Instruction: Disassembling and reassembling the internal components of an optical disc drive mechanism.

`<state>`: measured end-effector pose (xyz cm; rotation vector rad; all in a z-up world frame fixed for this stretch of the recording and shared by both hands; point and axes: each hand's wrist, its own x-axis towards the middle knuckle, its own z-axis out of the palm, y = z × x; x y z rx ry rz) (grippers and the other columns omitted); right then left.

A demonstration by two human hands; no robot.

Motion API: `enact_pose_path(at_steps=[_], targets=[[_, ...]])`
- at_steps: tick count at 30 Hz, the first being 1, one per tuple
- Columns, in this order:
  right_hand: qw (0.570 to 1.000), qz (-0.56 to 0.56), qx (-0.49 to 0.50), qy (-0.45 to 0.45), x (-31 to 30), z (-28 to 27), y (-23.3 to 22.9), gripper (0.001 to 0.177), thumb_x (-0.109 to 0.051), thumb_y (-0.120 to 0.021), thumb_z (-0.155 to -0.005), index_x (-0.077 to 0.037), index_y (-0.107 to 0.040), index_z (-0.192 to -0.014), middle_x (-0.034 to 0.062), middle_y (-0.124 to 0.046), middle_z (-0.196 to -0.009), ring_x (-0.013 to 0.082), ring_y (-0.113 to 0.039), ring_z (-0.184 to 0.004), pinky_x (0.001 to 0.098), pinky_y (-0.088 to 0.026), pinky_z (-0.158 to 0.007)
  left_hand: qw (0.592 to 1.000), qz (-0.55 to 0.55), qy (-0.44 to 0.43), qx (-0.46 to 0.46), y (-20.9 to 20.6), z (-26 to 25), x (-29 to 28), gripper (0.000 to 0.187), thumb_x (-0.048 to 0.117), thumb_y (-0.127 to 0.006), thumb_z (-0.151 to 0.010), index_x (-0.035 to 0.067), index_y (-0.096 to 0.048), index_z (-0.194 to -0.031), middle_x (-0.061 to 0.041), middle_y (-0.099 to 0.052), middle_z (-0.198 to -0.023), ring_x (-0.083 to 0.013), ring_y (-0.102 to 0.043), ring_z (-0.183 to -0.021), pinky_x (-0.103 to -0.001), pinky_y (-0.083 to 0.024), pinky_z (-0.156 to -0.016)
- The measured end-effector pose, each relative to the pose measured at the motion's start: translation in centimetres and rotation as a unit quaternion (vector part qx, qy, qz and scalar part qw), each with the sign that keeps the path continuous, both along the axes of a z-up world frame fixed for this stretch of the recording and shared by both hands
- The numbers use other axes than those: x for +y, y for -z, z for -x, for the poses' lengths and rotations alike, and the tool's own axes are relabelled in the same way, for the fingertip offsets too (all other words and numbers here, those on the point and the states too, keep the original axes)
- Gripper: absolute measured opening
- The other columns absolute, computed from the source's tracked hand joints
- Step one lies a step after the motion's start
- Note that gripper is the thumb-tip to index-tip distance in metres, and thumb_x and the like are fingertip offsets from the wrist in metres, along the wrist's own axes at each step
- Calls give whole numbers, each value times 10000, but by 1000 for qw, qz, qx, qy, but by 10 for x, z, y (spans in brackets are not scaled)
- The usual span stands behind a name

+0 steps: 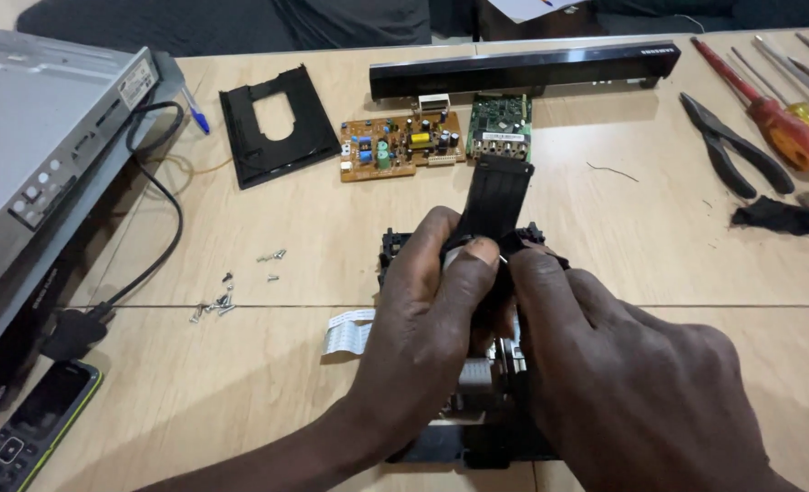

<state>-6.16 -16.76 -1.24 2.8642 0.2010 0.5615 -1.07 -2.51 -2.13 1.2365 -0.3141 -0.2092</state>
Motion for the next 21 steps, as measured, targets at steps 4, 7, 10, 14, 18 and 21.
enact_pose_path(at_steps=[4, 7, 10, 14, 18, 21], targets=[[998, -29, 61, -7, -8, -6, -2, 349, -430, -657, -788, -314, -475, -1063, -86, -685, -782, 304, -747, -559, 513, -452, -348, 1000, 12, -3, -6, -3, -4, 3, 139, 205, -505, -976, 118, -467, -873, -14, -439, -652, -106, -444, -539, -297, -344, -461], [984, -135, 92, -75, -24, -18, -33, 188, -257, -610, -889, -315, -622, -1068, -107, -800, -769, 273, -719, -366, 505, -496, -322, 997, -75, 14, 10, -19, -7, 10, 238, 292, -433, -902, 73, -524, -886, -101, -574, -616, -164, -522, -545, -329, -412, -526], [979, -131, 152, -34, -33, -26, -40, 89, -366, -574, -922, -347, -657, -946, -131, -816, -692, 191, -742, -418, 429, -497, -436, 997, -41, 57, 27, -12, -7, 8, 249, 311, -435, -934, 69, -483, -959, -72, -531, -660, -133, -536, -596, -283, -378, -501], [972, -174, 150, -46, -38, -28, -40, 188, -424, -557, -948, -331, -701, -870, -56, -771, -548, 271, -669, -396, 462, -461, -509, 996, -60, 69, 9, -13, -7, 7, 261, 308, -415, -901, 65, -507, -917, -91, -591, -654, -138, -501, -577, -293, -404, -521], [990, -120, 62, -48, -33, -19, -26, 443, -692, -638, -940, -296, -608, -746, -50, -596, -427, 214, -576, -353, 429, -382, -440, 996, -59, 58, 40, -14, -2, 3, 289, 338, -421, -955, 76, -492, -856, -42, -461, -786, -139, -497, -649, -270, -395, -514], [997, -72, 11, -23, -27, -14, -22, 481, -696, -577, -1004, -294, -566, -740, -76, -626, -522, 290, -606, -420, 475, -379, -425, 996, -70, 56, 6, -16, -1, 2, 316, 347, -406, -967, 74, -467, -821, -94, -601, -792, -152, -491, -596, -285, -357, -484]])
